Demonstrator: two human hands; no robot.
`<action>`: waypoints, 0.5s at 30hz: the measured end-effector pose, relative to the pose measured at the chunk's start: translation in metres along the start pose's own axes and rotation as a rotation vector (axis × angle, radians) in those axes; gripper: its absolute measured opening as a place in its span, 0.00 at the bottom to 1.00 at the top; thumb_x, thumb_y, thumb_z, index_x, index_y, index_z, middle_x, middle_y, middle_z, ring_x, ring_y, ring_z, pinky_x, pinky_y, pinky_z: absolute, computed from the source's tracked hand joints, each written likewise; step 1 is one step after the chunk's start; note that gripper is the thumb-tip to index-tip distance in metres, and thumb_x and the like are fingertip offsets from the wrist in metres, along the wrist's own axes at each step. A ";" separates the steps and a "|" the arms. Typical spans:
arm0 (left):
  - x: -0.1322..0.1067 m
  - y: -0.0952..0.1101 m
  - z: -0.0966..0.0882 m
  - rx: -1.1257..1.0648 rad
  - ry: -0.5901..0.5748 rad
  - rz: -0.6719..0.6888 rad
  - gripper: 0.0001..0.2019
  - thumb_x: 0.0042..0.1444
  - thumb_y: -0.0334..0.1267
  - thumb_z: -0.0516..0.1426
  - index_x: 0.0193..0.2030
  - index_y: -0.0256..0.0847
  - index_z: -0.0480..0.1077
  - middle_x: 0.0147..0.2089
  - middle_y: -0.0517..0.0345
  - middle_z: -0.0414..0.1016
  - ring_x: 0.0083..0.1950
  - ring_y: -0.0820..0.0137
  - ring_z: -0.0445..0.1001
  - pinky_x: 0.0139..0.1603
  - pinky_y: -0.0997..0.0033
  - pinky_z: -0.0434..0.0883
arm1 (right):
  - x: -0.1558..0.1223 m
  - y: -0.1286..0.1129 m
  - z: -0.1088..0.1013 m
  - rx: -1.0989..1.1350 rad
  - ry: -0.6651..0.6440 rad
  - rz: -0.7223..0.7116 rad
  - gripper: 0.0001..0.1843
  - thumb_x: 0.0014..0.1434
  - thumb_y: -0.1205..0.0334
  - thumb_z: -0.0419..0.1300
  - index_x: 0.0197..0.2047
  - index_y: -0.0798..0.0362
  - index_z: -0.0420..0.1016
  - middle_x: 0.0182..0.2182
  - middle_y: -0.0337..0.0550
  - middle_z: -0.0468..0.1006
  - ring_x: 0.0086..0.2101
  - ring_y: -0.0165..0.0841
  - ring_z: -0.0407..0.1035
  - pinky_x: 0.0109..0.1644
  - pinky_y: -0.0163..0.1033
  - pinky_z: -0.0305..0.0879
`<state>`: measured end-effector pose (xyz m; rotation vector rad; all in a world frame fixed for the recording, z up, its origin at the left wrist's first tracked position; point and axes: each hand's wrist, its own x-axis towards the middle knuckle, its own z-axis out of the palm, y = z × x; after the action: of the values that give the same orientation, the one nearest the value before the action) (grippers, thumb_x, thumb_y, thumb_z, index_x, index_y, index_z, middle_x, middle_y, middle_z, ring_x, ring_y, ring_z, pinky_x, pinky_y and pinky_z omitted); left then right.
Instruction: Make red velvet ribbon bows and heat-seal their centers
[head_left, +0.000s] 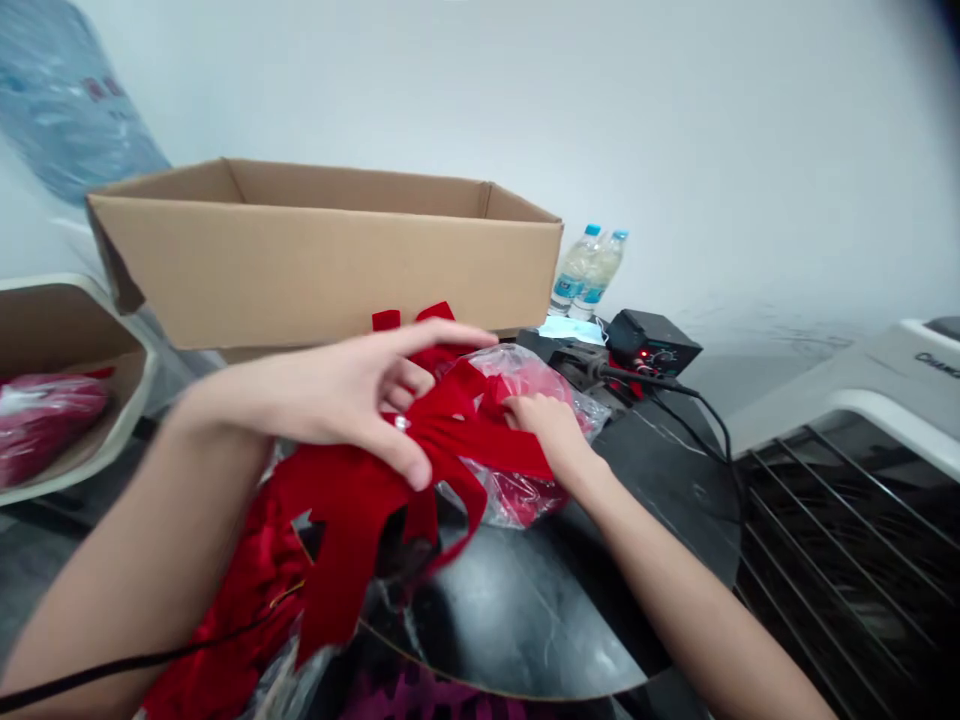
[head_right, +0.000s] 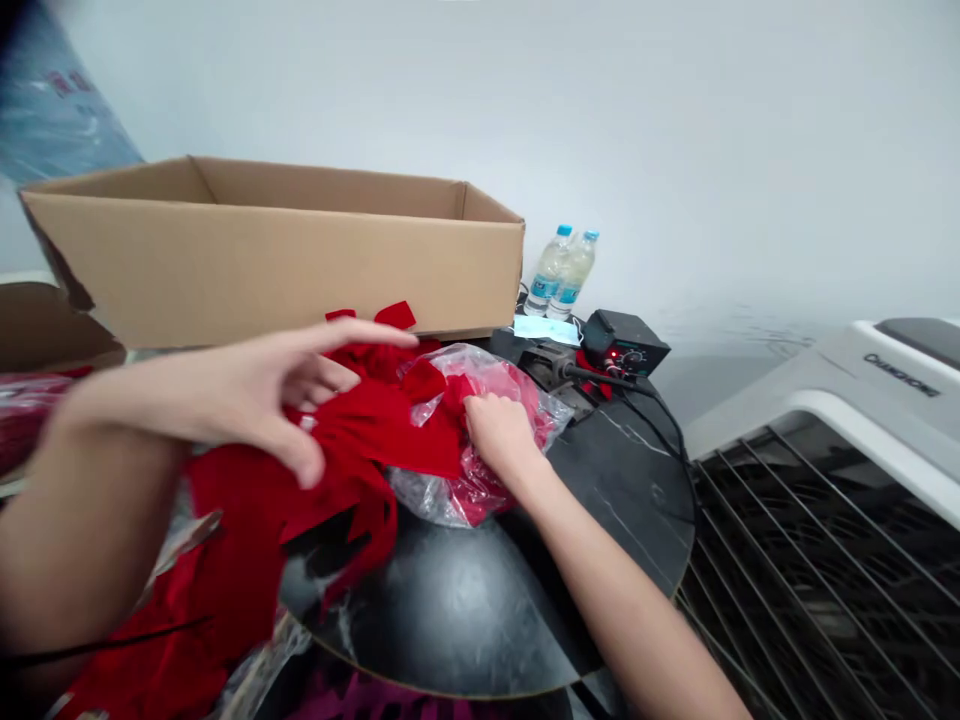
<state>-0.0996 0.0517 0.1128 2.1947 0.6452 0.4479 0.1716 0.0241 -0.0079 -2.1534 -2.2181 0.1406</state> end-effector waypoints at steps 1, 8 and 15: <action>0.017 -0.007 0.013 -0.034 -0.136 -0.025 0.49 0.45 0.39 0.73 0.73 0.56 0.59 0.43 0.60 0.82 0.38 0.67 0.81 0.36 0.73 0.77 | 0.001 0.003 0.000 0.047 0.028 0.005 0.20 0.68 0.54 0.62 0.59 0.54 0.72 0.55 0.50 0.75 0.50 0.40 0.74 0.53 0.51 0.75; 0.055 -0.045 0.071 0.147 0.160 0.027 0.30 0.56 0.48 0.68 0.65 0.50 0.71 0.51 0.52 0.79 0.48 0.60 0.80 0.53 0.59 0.76 | -0.014 0.019 -0.031 0.529 0.303 0.019 0.12 0.71 0.62 0.51 0.50 0.52 0.73 0.38 0.44 0.83 0.34 0.33 0.79 0.39 0.37 0.75; 0.064 -0.038 0.098 -0.661 0.174 -0.220 0.20 0.63 0.46 0.63 0.59 0.42 0.76 0.28 0.59 0.82 0.25 0.66 0.82 0.23 0.72 0.79 | -0.034 0.017 -0.030 1.252 0.303 -0.195 0.10 0.62 0.65 0.66 0.47 0.47 0.76 0.40 0.40 0.82 0.40 0.32 0.79 0.39 0.34 0.77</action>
<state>-0.0094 0.0514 0.0287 1.4564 0.7005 0.6346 0.1927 -0.0089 0.0213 -1.1483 -1.4403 0.8439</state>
